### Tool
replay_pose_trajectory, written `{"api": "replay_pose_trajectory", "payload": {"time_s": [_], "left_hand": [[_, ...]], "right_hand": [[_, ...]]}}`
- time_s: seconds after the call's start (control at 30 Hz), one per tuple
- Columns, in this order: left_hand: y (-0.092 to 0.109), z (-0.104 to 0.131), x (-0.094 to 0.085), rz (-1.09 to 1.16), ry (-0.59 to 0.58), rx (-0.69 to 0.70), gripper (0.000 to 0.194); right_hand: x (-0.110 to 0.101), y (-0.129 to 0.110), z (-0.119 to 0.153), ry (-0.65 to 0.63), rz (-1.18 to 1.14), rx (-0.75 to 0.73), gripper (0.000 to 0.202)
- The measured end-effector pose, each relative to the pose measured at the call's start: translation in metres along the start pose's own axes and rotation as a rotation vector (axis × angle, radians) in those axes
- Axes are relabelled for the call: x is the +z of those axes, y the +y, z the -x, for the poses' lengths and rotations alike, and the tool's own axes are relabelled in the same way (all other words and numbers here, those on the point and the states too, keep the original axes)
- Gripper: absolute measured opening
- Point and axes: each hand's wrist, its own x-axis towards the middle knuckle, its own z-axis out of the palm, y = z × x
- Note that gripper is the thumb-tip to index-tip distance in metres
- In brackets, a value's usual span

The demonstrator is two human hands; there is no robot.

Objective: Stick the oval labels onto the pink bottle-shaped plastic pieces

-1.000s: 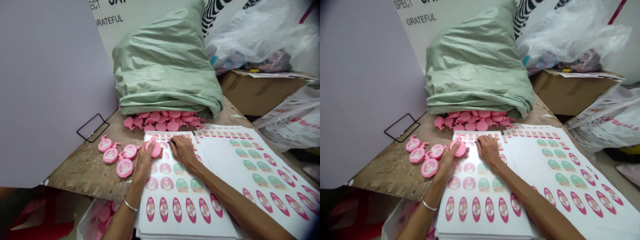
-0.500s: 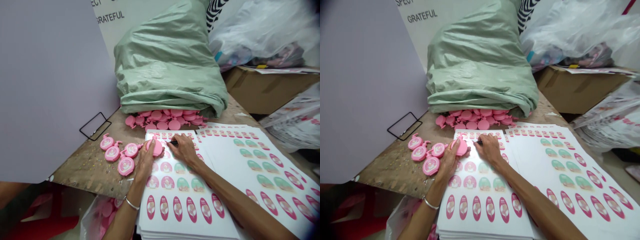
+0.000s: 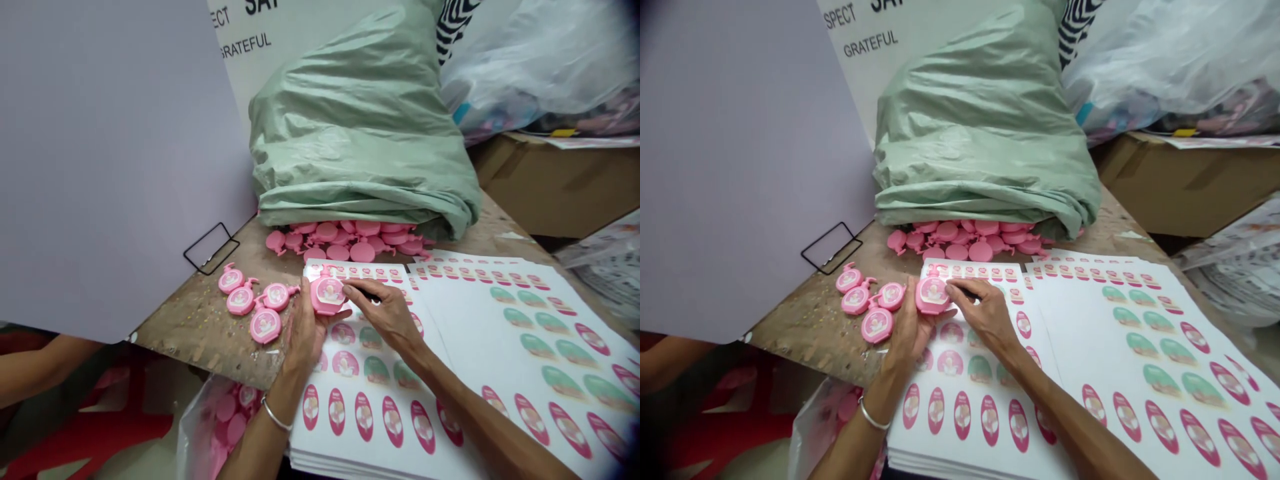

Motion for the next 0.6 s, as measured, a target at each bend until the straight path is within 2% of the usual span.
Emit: {"api": "replay_pose_trajectory", "payload": {"time_s": [0.13,0.37,0.6], "left_hand": [[0.0028,0.0059,0.0029,0.058,-0.061,0.016,0.054],[0.0050,0.0095,0.0043,0.064,-0.039,0.040,0.047],[0.0055,0.0082,0.0043,0.052,-0.040,0.029,0.056]], "right_hand": [[0.0044,-0.0017,0.0057,0.002,0.016,-0.028,0.024],[0.0037,-0.0041,0.0066,0.021,0.036,-0.076,0.023],[0.0055,-0.0056,0.0063,0.051,0.067,-0.121,0.021]]}}
